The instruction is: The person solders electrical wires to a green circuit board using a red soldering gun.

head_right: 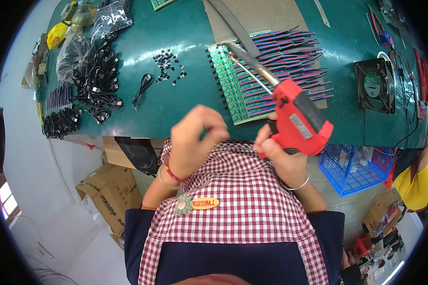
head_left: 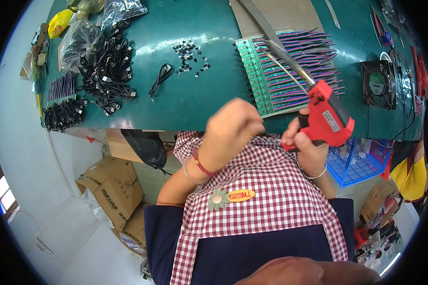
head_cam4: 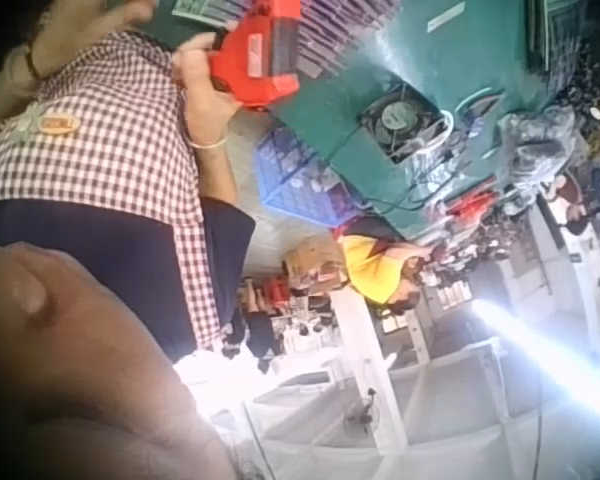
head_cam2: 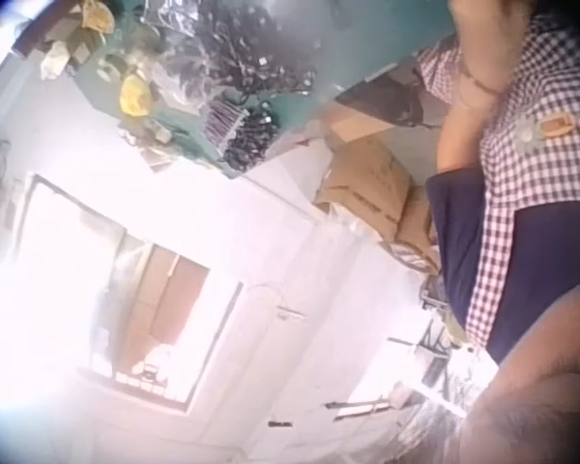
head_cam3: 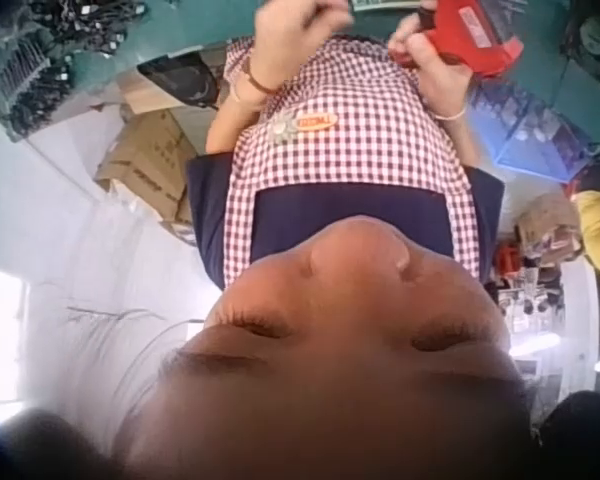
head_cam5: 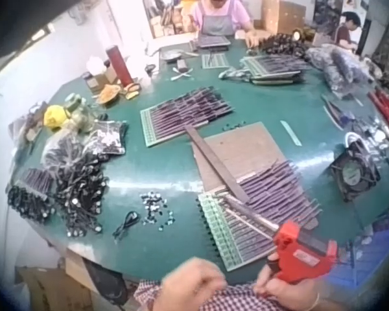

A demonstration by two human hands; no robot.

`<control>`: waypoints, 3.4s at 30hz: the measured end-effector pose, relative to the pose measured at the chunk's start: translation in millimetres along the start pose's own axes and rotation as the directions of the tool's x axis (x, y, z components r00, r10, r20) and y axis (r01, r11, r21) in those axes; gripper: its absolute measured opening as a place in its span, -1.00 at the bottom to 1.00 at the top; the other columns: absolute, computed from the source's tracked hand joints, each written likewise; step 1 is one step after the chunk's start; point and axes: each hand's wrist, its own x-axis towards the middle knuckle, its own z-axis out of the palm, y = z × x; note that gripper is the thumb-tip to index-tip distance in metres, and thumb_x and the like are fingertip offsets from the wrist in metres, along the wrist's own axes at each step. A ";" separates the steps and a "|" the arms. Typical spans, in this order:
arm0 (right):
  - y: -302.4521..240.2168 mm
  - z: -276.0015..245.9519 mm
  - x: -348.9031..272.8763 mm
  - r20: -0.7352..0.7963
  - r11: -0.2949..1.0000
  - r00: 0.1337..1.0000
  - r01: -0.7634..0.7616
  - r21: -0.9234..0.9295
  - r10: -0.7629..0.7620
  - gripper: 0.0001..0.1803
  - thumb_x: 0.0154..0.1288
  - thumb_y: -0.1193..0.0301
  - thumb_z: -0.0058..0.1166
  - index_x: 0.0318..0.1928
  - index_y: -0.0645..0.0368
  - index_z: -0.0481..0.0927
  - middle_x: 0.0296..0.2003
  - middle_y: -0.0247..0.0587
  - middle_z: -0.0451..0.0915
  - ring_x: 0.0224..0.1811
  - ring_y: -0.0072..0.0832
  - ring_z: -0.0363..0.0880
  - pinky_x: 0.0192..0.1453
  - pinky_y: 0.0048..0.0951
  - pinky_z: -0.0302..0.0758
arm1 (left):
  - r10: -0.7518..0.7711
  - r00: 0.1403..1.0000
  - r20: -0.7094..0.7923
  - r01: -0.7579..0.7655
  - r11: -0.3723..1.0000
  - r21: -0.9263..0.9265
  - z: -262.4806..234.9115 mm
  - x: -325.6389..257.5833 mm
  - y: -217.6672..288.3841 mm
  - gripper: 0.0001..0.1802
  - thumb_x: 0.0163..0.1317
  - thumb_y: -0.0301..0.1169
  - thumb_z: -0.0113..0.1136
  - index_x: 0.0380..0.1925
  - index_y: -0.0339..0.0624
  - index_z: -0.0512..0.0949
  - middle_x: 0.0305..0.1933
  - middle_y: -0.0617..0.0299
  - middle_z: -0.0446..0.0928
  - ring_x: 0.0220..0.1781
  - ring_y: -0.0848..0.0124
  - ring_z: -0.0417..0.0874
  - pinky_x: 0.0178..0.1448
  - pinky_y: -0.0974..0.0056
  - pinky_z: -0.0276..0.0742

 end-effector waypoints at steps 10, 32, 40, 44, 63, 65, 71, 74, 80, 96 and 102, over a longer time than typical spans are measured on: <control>-11.1 4.8 -5.0 0.326 0.931 0.941 0.035 -0.364 0.092 -0.52 0.19 0.68 -0.04 0.12 0.22 0.22 -0.31 -0.25 0.43 -0.22 -0.54 0.44 -0.11 -0.50 0.41 | 0.134 0.987 0.088 -0.117 0.978 -0.172 16.3 -15.4 16.8 -0.69 -0.13 -0.49 0.39 -0.39 -0.27 0.45 -0.45 0.16 0.50 -0.44 0.33 0.55 -0.42 0.33 0.46; 25.8 -59.4 -36.5 0.000 0.925 1.000 0.012 -0.380 -0.013 -0.53 0.19 0.50 0.03 0.13 0.31 0.33 -0.57 -0.24 0.41 -0.56 -0.53 0.35 -0.39 -0.47 0.36 | -0.623 0.680 0.387 0.723 0.656 -0.215 2.4 0.8 -40.7 -0.84 0.21 -0.41 0.07 -0.48 -0.28 0.45 -0.60 0.33 0.47 -0.58 0.69 0.41 -0.51 0.57 0.31; 32.6 -94.3 -66.1 -0.027 0.947 0.997 -0.080 -0.311 0.075 -0.67 0.12 0.56 0.08 -0.06 0.29 0.44 -0.52 -0.33 0.45 -0.52 -0.59 0.37 -0.37 -0.52 0.36 | -0.611 0.681 0.403 0.714 0.677 -0.180 3.3 9.0 -41.2 -0.86 0.19 -0.45 0.05 -0.51 -0.27 0.43 -0.61 0.32 0.48 -0.61 0.68 0.40 -0.55 0.56 0.30; 33.6 -99.8 -72.2 -0.060 0.953 0.986 -0.166 -0.251 0.156 -0.74 0.04 0.60 0.19 -0.19 0.26 0.54 -0.42 -0.40 0.52 -0.42 -0.64 0.44 -0.32 -0.57 0.39 | -0.626 0.663 0.410 0.730 0.663 -0.168 3.1 14.1 -39.8 -0.84 0.19 -0.44 0.05 -0.54 -0.26 0.41 -0.63 0.30 0.47 -0.65 0.67 0.39 -0.58 0.55 0.29; 40.2 -105.5 -73.4 0.023 0.899 0.997 -0.059 -0.434 0.076 -0.62 0.16 0.54 0.03 0.02 0.30 0.39 -0.53 -0.22 0.44 -0.55 -0.51 0.36 -0.39 -0.47 0.37 | -0.598 0.622 0.506 0.753 0.633 -0.177 -0.9 21.3 -48.2 -0.86 0.18 -0.47 0.06 -0.54 -0.25 0.42 -0.63 0.32 0.45 -0.66 0.67 0.35 -0.59 0.55 0.23; 39.6 -106.2 -73.7 0.035 0.889 0.996 -0.057 -0.455 0.082 -0.62 0.16 0.54 0.02 0.02 0.30 0.39 -0.53 -0.22 0.44 -0.55 -0.51 0.37 -0.41 -0.48 0.37 | -0.600 0.612 0.514 0.757 0.632 -0.163 -1.0 21.8 -48.8 -0.85 0.18 -0.47 0.06 -0.54 -0.25 0.42 -0.63 0.33 0.45 -0.66 0.67 0.35 -0.59 0.55 0.23; 41.2 -107.4 -75.0 0.027 0.875 0.997 -0.051 -0.482 0.073 -0.62 0.15 0.55 0.02 0.02 0.31 0.38 -0.54 -0.22 0.43 -0.57 -0.52 0.36 -0.42 -0.47 0.37 | -0.601 0.609 0.517 0.760 0.629 -0.165 -1.4 22.3 -47.6 -0.85 0.19 -0.47 0.06 -0.54 -0.25 0.42 -0.63 0.34 0.44 -0.66 0.68 0.34 -0.59 0.55 0.22; 40.1 -105.2 -73.8 0.027 0.884 0.997 -0.056 -0.465 0.077 -0.63 0.15 0.55 0.02 0.01 0.31 0.38 -0.56 -0.23 0.42 -0.58 -0.52 0.35 -0.43 -0.47 0.37 | -0.598 0.608 0.522 0.762 0.624 -0.173 -1.8 21.6 -48.6 -0.86 0.19 -0.47 0.06 -0.53 -0.25 0.42 -0.63 0.35 0.44 -0.66 0.69 0.34 -0.59 0.56 0.22; 38.1 -103.2 -72.9 0.017 0.895 0.995 -0.079 -0.439 0.096 -0.66 0.14 0.55 0.03 -0.04 0.30 0.39 -0.58 -0.23 0.41 -0.60 -0.53 0.34 -0.43 -0.47 0.37 | -0.597 0.628 0.499 0.756 0.621 -0.207 0.4 20.9 -51.3 -0.89 0.05 -0.51 0.08 -0.59 -0.29 0.42 -0.67 0.30 0.46 -0.70 0.66 0.37 -0.64 0.50 0.23; 32.8 -96.5 -78.6 -0.102 0.942 0.976 -0.211 -0.262 0.191 -0.75 0.06 0.62 0.14 -0.19 0.28 0.51 -0.45 -0.35 0.51 -0.46 -0.62 0.45 -0.36 -0.55 0.43 | -0.614 0.608 0.504 0.759 0.636 -0.141 -1.5 22.6 -44.7 -0.86 0.17 -0.48 0.05 -0.55 -0.24 0.41 -0.64 0.35 0.43 -0.68 0.69 0.33 -0.61 0.55 0.20; 28.9 -95.6 -77.2 -0.105 0.931 0.974 -0.225 -0.288 0.203 -0.75 0.06 0.61 0.16 -0.19 0.28 0.51 -0.44 -0.34 0.52 -0.44 -0.60 0.47 -0.35 -0.53 0.45 | -0.607 0.613 0.506 0.761 0.625 -0.172 -0.3 21.0 -47.9 -0.88 0.15 -0.50 0.06 -0.55 -0.24 0.41 -0.65 0.36 0.43 -0.68 0.69 0.32 -0.61 0.55 0.19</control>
